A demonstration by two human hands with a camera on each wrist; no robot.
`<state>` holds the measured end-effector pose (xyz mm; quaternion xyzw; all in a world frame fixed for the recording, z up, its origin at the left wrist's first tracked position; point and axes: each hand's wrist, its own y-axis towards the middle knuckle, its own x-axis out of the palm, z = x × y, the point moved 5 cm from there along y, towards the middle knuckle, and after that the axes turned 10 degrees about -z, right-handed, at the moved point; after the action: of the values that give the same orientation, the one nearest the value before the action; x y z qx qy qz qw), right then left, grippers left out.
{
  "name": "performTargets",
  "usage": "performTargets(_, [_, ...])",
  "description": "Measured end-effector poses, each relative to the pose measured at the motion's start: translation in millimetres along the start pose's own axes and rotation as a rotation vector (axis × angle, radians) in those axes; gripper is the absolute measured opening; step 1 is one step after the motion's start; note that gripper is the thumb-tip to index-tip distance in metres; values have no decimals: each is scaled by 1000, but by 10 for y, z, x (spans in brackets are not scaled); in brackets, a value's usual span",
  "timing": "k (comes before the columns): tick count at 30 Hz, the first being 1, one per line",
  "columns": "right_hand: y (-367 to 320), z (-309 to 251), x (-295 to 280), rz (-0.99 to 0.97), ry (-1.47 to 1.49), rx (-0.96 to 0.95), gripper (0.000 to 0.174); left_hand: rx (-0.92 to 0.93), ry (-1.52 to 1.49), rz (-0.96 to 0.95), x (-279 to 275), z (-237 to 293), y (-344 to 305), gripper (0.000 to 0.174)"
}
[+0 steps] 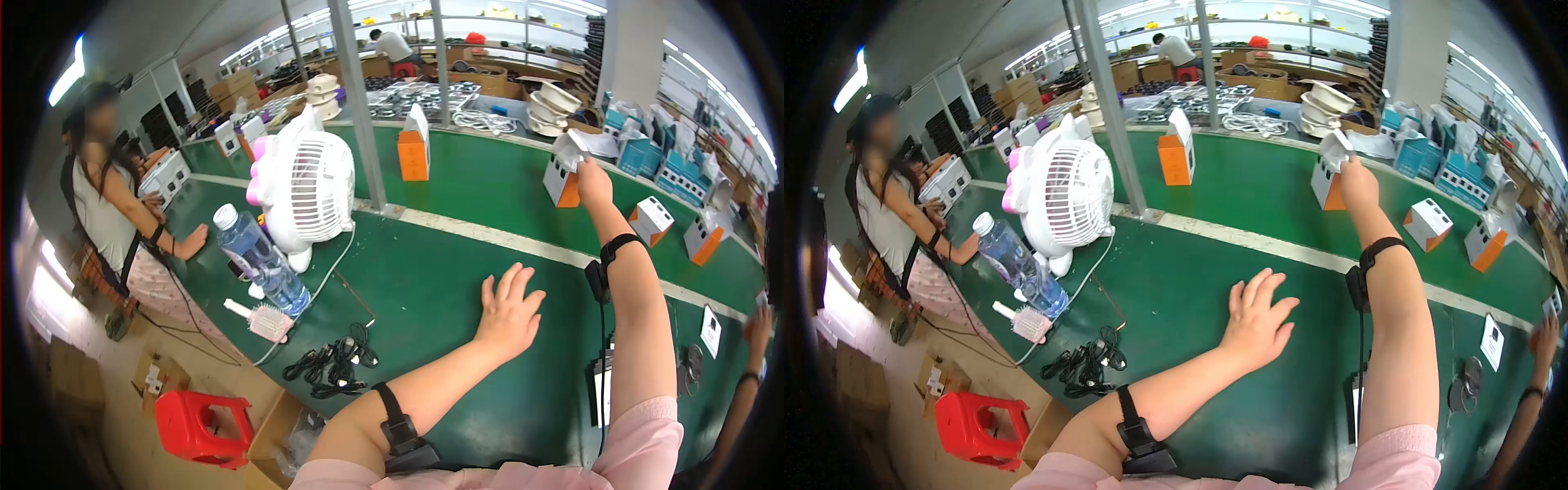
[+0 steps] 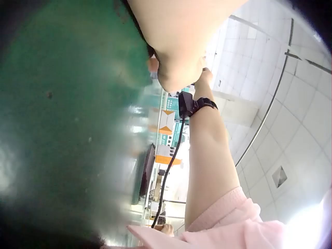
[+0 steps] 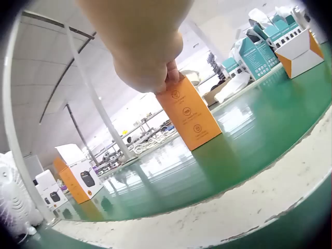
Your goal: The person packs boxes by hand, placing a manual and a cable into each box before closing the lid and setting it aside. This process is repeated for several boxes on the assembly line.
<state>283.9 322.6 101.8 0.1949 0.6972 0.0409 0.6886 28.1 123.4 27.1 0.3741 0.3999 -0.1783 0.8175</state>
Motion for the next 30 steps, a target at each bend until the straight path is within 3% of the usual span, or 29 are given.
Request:
performTargets(3, [-293, 135, -208, 72, -127, -67, 11, 9, 18, 39, -42, 17, 4, 38])
performTargets(5, [-515, 106, -362, 129, -93, -255, 8, 33, 37, 59, -90, 32, 24, 38])
performTargets(9, [-1243, 77, -755, 201, 150, -297, 7, 85, 108, 137, -152, 129, 7, 43])
performTargets(12, [-1898, -14, -1048, 130, 312, -477, 11, 251, 189, 252, -263, 312, -42, 50])
performTargets(13, [-2104, -18, -1123, 111, 314, -452, 11, 331, 215, 286, -297, 403, -80, 50])
performTargets(16, [-2717, -195, -1365, -55, 567, -715, 16, 476, 195, 208, -332, 650, -169, 52])
performTargets(17, [-2882, -161, -1490, 8, 553, -690, 27, 485, 195, 180, -355, 684, -168, 52])
performTargets(19, [-3147, 38, -1572, -20, 859, -429, 44, 440, 174, 138, -348, 654, -148, 50])
performTargets(20, [-3259, 214, -1491, -14, 834, -273, 58, 435, 194, 143, -365, 672, -145, 49])
performTargets(21, [-3419, 312, -1423, -19, 830, -266, 58, 426, 216, 151, -383, 693, -149, 49])
performTargets(23, [-3746, 461, -1167, -200, 435, -6, 74, 405, 200, 149, -373, 689, -173, 49])
performTargets(25, [-3996, 349, -966, -441, 296, 41, 94, 390, 221, 135, -354, 670, -175, 50])
performTargets(26, [-4134, 275, -883, -431, 78, 19, 100, 391, 222, 136, -349, 672, -171, 50])
performTargets(30, [-4271, 134, -868, -448, 23, 7, 82, 453, 227, 230, -422, 739, -227, 48])
